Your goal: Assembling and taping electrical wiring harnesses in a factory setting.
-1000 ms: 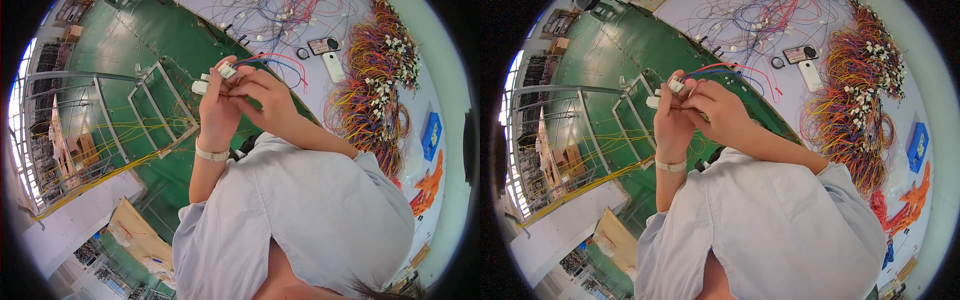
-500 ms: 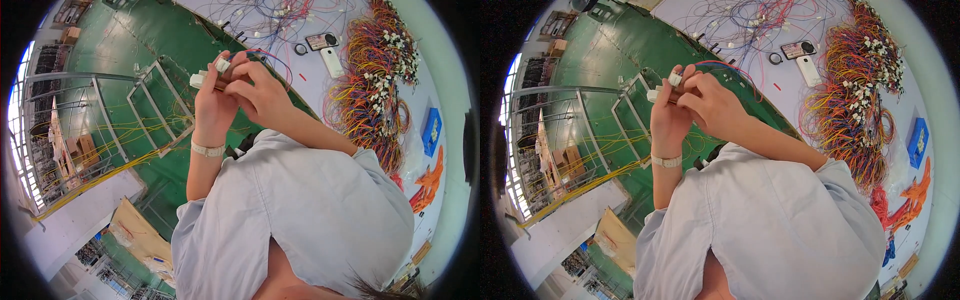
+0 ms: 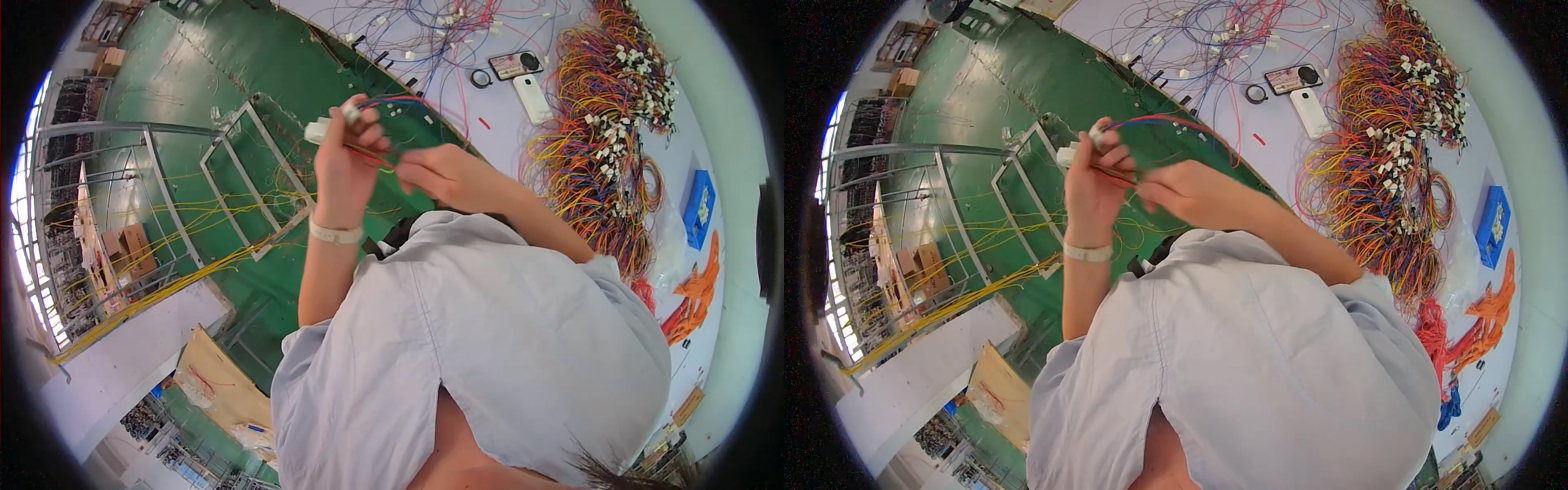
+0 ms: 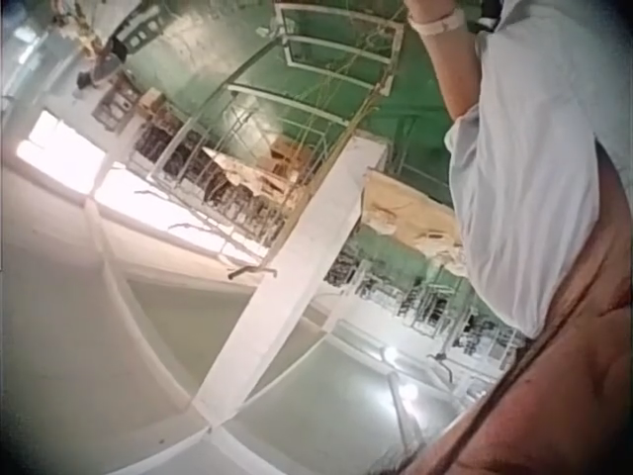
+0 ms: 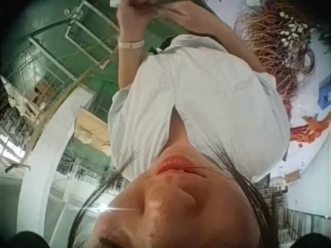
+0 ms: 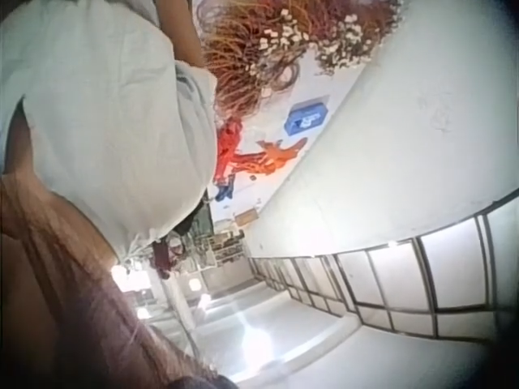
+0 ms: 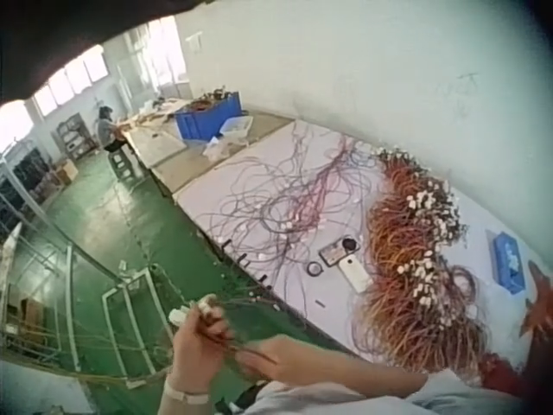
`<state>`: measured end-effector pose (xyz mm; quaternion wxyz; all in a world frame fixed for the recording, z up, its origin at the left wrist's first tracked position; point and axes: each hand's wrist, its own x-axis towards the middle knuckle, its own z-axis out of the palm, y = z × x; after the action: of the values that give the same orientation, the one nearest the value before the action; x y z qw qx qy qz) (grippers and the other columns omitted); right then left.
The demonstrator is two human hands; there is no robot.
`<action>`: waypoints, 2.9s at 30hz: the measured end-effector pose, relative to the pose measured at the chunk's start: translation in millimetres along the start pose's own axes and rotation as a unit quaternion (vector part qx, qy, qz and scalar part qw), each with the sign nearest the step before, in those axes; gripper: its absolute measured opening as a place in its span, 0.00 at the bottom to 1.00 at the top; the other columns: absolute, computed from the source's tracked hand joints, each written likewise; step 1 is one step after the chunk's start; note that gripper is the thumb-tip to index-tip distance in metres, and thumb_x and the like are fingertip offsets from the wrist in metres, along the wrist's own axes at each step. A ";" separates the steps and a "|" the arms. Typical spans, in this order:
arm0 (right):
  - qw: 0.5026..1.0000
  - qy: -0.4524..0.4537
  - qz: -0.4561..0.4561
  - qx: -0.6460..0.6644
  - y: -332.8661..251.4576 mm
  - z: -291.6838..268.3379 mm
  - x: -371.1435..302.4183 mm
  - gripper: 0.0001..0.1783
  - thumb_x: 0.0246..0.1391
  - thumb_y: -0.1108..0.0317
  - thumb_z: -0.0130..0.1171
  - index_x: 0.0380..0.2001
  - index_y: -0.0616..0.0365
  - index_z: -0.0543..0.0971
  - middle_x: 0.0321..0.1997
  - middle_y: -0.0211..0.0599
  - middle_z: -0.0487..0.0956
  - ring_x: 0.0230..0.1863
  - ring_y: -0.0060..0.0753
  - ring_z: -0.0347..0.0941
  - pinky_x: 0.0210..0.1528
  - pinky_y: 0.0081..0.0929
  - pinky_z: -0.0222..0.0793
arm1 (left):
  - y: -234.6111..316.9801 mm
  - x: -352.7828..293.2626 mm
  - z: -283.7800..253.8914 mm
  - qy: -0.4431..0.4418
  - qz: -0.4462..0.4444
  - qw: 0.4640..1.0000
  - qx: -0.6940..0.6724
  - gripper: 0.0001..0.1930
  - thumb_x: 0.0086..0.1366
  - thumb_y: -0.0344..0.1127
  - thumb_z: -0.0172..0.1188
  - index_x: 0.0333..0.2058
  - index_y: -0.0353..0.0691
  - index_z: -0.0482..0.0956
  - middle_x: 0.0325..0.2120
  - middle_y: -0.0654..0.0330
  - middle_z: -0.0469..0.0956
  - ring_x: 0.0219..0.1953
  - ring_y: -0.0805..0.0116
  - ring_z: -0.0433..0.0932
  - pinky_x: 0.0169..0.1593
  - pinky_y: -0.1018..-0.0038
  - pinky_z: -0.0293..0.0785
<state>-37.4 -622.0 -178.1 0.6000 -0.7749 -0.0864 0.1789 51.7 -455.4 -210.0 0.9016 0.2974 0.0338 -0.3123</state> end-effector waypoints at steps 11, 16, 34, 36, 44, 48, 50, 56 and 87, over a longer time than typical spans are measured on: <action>0.941 0.137 0.081 -0.298 53.3 -26.4 -42.3 0.13 0.56 0.61 0.55 0.28 0.60 0.79 0.22 0.43 0.77 0.26 0.45 0.75 0.29 0.34 0.68 | -5.6 28.8 -39.9 0.135 0.113 0.806 0.565 0.18 0.68 0.39 0.45 0.31 0.32 0.80 0.25 0.61 0.82 0.20 0.74 0.70 0.24 0.73 0.65; 0.967 0.133 -0.037 -0.215 25.1 -4.6 -16.7 0.11 0.56 0.62 0.55 0.31 0.58 0.80 0.23 0.43 0.78 0.26 0.51 0.74 0.29 0.37 0.68 | -68.8 11.1 -20.9 0.013 0.061 0.860 0.506 0.14 0.68 0.35 0.47 0.33 0.31 0.78 0.24 0.58 0.79 0.27 0.70 0.74 0.33 0.73 0.70; 0.967 0.234 0.032 -0.095 12.9 -97.3 -92.2 0.10 0.57 0.67 0.55 0.27 0.64 0.77 0.20 0.29 0.72 0.24 0.16 0.61 0.26 0.20 0.58 | 10.8 -15.1 10.2 0.115 0.059 0.903 0.409 0.19 0.72 0.45 0.45 0.33 0.37 0.78 0.14 0.75 0.60 0.15 0.87 0.53 0.17 0.84 0.46; 0.967 0.231 0.045 -0.094 21.4 -123.6 -110.4 0.09 0.55 0.70 0.56 0.25 0.65 0.75 0.22 0.25 0.70 0.25 0.14 0.60 0.26 0.17 0.55 | 23.5 -20.4 0.7 0.136 0.070 0.900 0.407 0.19 0.72 0.44 0.44 0.33 0.37 0.78 0.14 0.74 0.60 0.15 0.87 0.52 0.17 0.83 0.44; 0.909 0.322 -0.209 0.164 31.8 -171.0 -117.0 0.17 0.53 0.58 0.53 0.17 0.58 0.67 0.34 0.44 0.75 0.41 0.38 0.71 0.51 0.39 0.65 | 18.8 -35.8 -21.5 0.184 0.126 0.871 0.438 0.18 0.73 0.43 0.44 0.33 0.36 0.77 0.15 0.72 0.62 0.16 0.86 0.55 0.19 0.83 0.47; 0.725 -0.119 -0.241 0.634 32.5 -156.1 -64.9 0.05 0.57 0.69 0.49 0.30 0.57 0.72 0.20 0.26 0.69 0.20 0.14 0.63 0.22 0.18 0.63 | 8.8 -35.0 -19.4 0.113 0.183 0.823 0.526 0.19 0.73 0.42 0.43 0.33 0.35 0.78 0.15 0.72 0.63 0.16 0.86 0.56 0.20 0.84 0.48; 0.926 0.171 -0.219 0.257 16.5 -98.0 -22.6 0.01 0.56 0.70 0.53 0.31 0.54 0.72 0.19 0.23 0.64 0.19 0.13 0.56 0.23 0.17 0.58 | 13.1 -38.7 -15.8 0.108 0.242 0.777 0.571 0.19 0.73 0.43 0.43 0.34 0.35 0.78 0.15 0.73 0.63 0.16 0.86 0.56 0.20 0.84 0.47; 0.976 0.099 -0.196 0.012 -34.8 -12.3 29.1 0.05 0.56 0.74 0.57 0.32 0.60 0.71 0.21 0.24 0.68 0.21 0.13 0.58 0.23 0.15 0.54 | 28.6 -53.4 4.4 0.075 -0.021 0.991 0.110 0.17 0.72 0.45 0.45 0.39 0.36 0.76 0.22 0.72 0.65 0.14 0.87 0.50 0.15 0.85 0.43; 0.911 0.173 -0.371 -0.048 -11.4 -1.5 39.9 0.04 0.53 0.74 0.59 0.28 0.64 0.76 0.20 0.35 0.68 0.18 0.29 0.62 0.19 0.25 0.56 | 7.9 -63.4 33.1 0.088 0.230 0.874 0.419 0.17 0.71 0.39 0.49 0.41 0.29 0.80 0.16 0.72 0.67 0.16 0.88 0.56 0.19 0.85 0.48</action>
<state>0.9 -606.4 -173.8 0.5909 -0.7338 -0.2709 -0.1974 1.3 -434.5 -163.1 0.7322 0.6730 -0.0900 -0.0534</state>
